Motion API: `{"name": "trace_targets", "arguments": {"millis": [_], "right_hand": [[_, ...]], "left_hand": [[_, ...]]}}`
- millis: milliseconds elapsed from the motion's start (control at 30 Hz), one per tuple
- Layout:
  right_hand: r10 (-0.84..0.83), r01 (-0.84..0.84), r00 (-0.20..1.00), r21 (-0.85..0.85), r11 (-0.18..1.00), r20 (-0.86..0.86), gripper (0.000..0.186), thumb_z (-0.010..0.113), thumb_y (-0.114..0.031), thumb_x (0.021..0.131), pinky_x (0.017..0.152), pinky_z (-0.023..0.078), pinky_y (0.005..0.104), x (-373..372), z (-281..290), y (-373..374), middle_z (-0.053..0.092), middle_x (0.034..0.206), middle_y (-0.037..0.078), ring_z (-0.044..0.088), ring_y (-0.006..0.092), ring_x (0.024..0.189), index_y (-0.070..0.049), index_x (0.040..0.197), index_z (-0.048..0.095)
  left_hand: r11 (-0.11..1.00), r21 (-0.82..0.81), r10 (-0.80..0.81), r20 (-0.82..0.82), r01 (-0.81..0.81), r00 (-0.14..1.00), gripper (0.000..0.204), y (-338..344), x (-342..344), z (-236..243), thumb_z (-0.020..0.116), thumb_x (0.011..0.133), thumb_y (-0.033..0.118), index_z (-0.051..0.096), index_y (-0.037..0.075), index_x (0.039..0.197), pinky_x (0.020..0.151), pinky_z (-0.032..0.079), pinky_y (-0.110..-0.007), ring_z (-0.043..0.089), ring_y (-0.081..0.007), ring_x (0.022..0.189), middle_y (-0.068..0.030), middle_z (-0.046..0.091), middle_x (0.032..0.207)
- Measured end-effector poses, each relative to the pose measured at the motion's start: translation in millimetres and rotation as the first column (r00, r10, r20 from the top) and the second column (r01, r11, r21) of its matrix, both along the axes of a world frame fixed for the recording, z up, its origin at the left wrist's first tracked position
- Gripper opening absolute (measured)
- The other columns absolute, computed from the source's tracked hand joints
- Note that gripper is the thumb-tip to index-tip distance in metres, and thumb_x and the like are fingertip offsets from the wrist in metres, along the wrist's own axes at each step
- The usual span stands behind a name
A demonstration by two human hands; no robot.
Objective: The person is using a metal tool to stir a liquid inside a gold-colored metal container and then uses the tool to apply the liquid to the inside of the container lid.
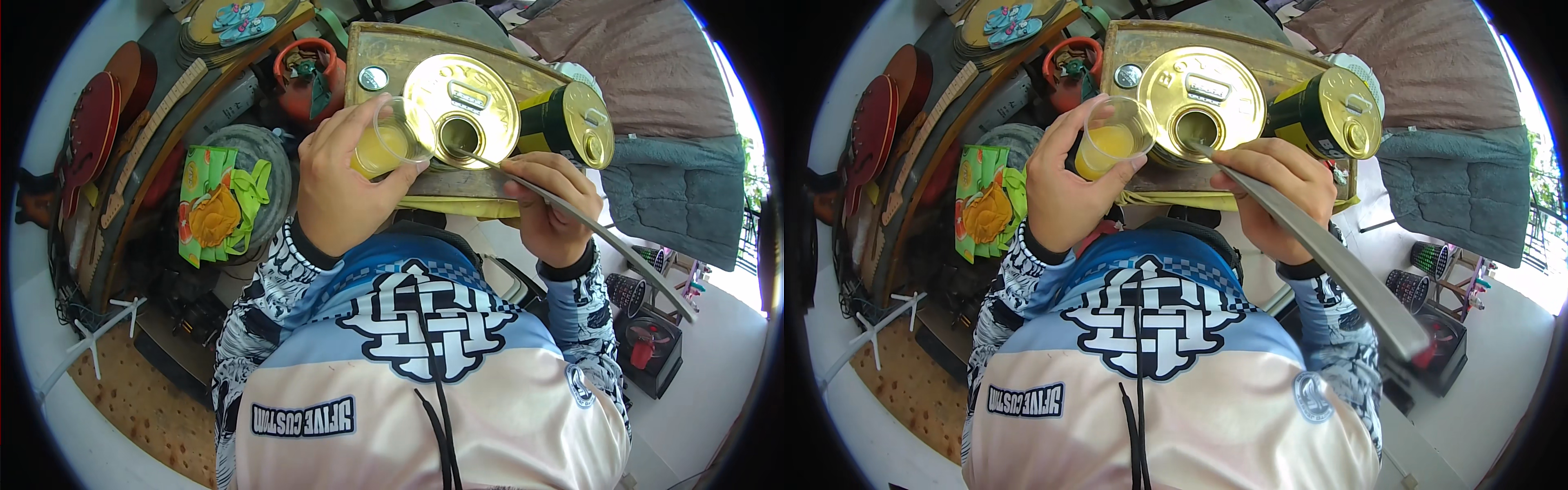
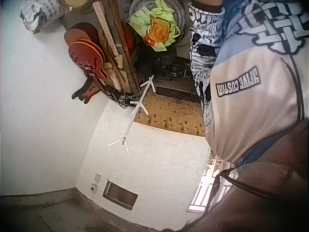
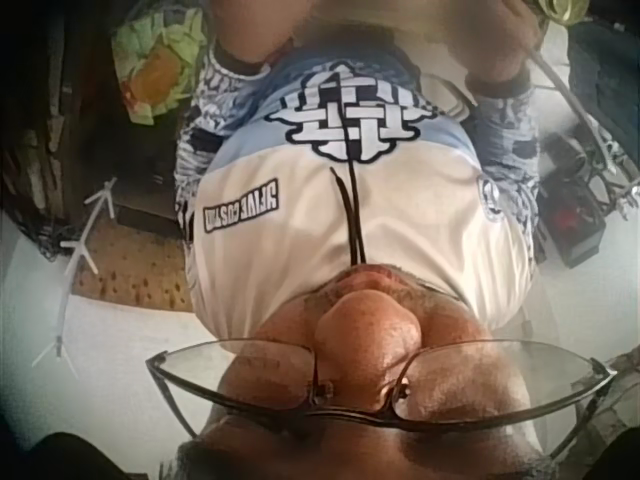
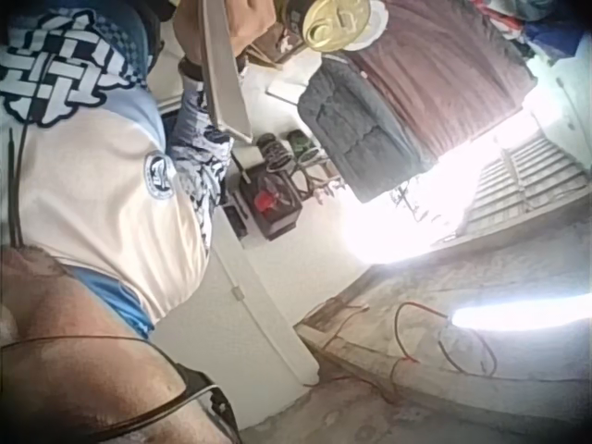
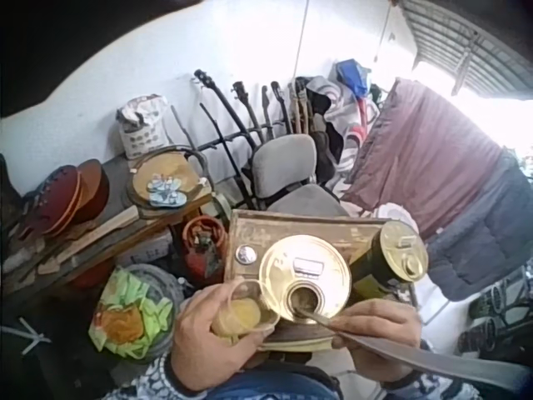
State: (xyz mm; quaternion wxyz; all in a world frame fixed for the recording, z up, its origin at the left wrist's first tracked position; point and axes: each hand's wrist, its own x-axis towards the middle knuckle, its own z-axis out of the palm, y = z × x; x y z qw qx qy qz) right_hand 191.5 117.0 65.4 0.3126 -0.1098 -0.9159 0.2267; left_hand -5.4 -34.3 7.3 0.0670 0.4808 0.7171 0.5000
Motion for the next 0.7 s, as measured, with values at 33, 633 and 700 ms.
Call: {"name": "trace_targets", "arguments": {"millis": [33, 633, 700], "right_hand": [[-0.003, 0.003, 1.000, 0.002, 1.000, 0.000, 0.029, 0.082, 0.005, 0.071, 0.063, 0.057, 0.0312, 0, 0, 0, 0.072, 0.085, 0.011, 0.072, 0.0236, 0.072, -0.002, 0.099, 0.077], [0.022, -0.023, 1.000, 0.089, 0.996, 0.012, 0.028, 0.080, 0.006, 0.072, 0.061, 0.055, 0.0313, -1, -14, 6, 0.071, 0.082, 0.012, 0.070, 0.0240, 0.070, 0.000, 0.099, 0.076], [0.012, -0.014, 0.999, 0.034, 0.999, 0.032, 0.026, 0.080, 0.007, 0.073, 0.060, 0.055, 0.0313, -1, 0, 4, 0.071, 0.082, 0.012, 0.070, 0.0239, 0.069, 0.000, 0.098, 0.075]], "left_hand": [[1.000, -0.001, 0.000, -0.002, 0.000, 1.000, 0.065, 0, 2, -1, 0.088, 0.075, 0.012, 0.063, 0.002, 0.134, 0.098, 0.053, -0.037, 0.069, -0.0259, 0.111, -0.0141, 0.071, 0.119], [1.000, -0.009, -0.014, -0.004, 0.014, 1.000, 0.065, -1, 2, -6, 0.088, 0.074, 0.012, 0.063, 0.003, 0.133, 0.099, 0.052, -0.037, 0.068, -0.0259, 0.112, -0.0135, 0.071, 0.120], [1.000, -0.006, -0.010, -0.011, 0.010, 1.000, 0.065, -3, 2, -7, 0.088, 0.074, 0.012, 0.063, 0.002, 0.133, 0.099, 0.052, -0.037, 0.068, -0.0261, 0.113, -0.0135, 0.071, 0.120]]}}
